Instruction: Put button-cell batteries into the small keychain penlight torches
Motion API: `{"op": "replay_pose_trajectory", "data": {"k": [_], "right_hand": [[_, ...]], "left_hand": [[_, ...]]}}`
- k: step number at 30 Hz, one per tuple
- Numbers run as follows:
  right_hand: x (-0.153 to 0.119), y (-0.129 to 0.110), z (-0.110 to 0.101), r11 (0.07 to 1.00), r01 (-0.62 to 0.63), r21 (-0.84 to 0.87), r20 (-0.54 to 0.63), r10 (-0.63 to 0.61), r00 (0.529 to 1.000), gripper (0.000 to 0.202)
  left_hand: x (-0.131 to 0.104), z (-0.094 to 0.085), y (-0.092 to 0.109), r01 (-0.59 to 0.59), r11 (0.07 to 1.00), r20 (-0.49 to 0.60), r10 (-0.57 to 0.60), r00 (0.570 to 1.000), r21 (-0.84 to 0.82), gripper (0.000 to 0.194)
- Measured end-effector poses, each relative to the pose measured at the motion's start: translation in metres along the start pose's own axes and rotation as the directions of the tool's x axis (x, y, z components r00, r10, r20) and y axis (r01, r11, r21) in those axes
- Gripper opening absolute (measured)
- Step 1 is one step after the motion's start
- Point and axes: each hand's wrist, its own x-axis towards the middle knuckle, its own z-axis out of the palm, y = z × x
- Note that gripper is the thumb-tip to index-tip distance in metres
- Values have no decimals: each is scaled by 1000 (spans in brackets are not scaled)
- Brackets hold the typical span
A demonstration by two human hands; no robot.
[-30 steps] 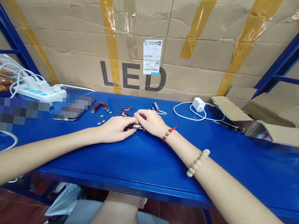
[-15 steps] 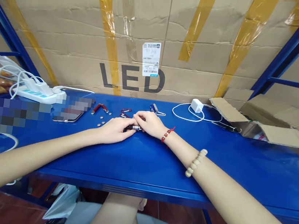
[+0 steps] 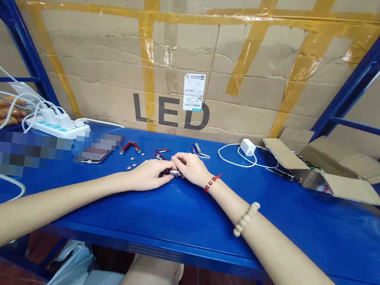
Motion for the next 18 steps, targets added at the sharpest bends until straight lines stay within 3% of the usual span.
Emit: {"op": "replay_pose_trajectory", "data": {"k": [18], "right_hand": [[0,-3,0,1000,-12,19,25,12,1000,36]], "left_hand": [[-1,2,-3,-41,999,-36,42,998,15,22]]}}
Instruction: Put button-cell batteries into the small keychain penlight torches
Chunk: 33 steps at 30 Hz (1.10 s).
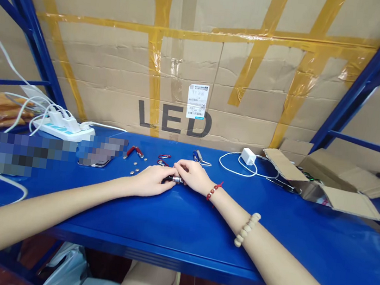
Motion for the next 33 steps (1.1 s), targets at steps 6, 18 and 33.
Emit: {"op": "replay_pose_trajectory", "data": {"k": [6,18,33], "right_hand": [[0,2,1,1000,3,-2,5,-3,1000,37],[2,4,0,982,23,-187,46,-15,999,36],[2,-2,-1,975,4,-220,77,13,997,35]], "left_hand": [[0,0,0,2,1000,13,-2,1000,13,22],[-2,-3,4,-43,996,50,39,998,73,24],[-2,2,0,-72,993,30,69,997,92,26]]}}
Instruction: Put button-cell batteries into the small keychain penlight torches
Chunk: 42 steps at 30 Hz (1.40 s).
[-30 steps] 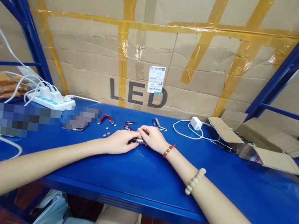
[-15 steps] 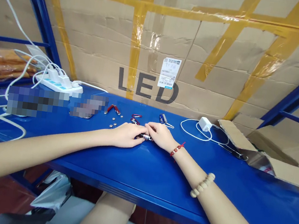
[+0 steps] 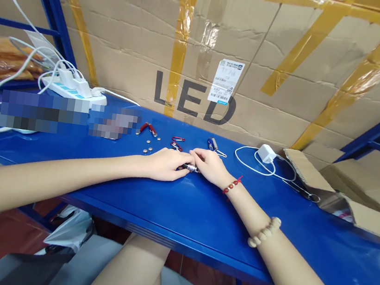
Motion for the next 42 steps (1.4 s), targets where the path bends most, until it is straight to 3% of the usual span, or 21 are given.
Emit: {"op": "replay_pose_trajectory", "data": {"k": [34,42], "right_hand": [[-1,3,-1,1000,7,-14,-16,-7,1000,34],[0,3,-1,1000,13,-10,-24,-13,1000,34]], "left_hand": [[1,-6,2,33,996,52,-29,998,-81,21],[0,-5,1,12,996,19,-11,1000,-85,21]]}}
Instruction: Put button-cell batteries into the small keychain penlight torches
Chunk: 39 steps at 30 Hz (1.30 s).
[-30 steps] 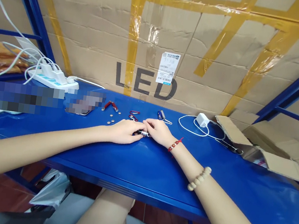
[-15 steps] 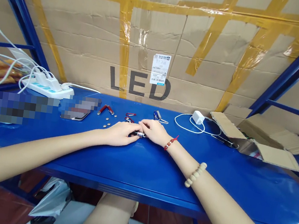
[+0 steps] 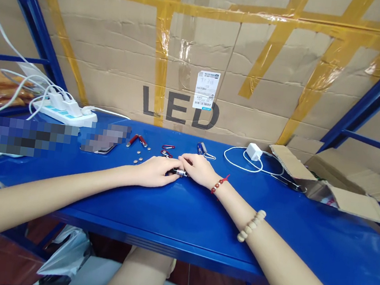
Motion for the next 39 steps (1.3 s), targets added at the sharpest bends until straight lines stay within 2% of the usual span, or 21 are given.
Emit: {"op": "replay_pose_trajectory", "data": {"k": [26,39], "right_hand": [[0,1,1,1000,2,7,12,-2,1000,34],[0,2,2,997,-7,80,65,2,998,28]], "left_hand": [[-2,-2,4,0,998,29,-2,1000,61,26],[-6,0,6,-62,993,-17,64,998,97,26]]}}
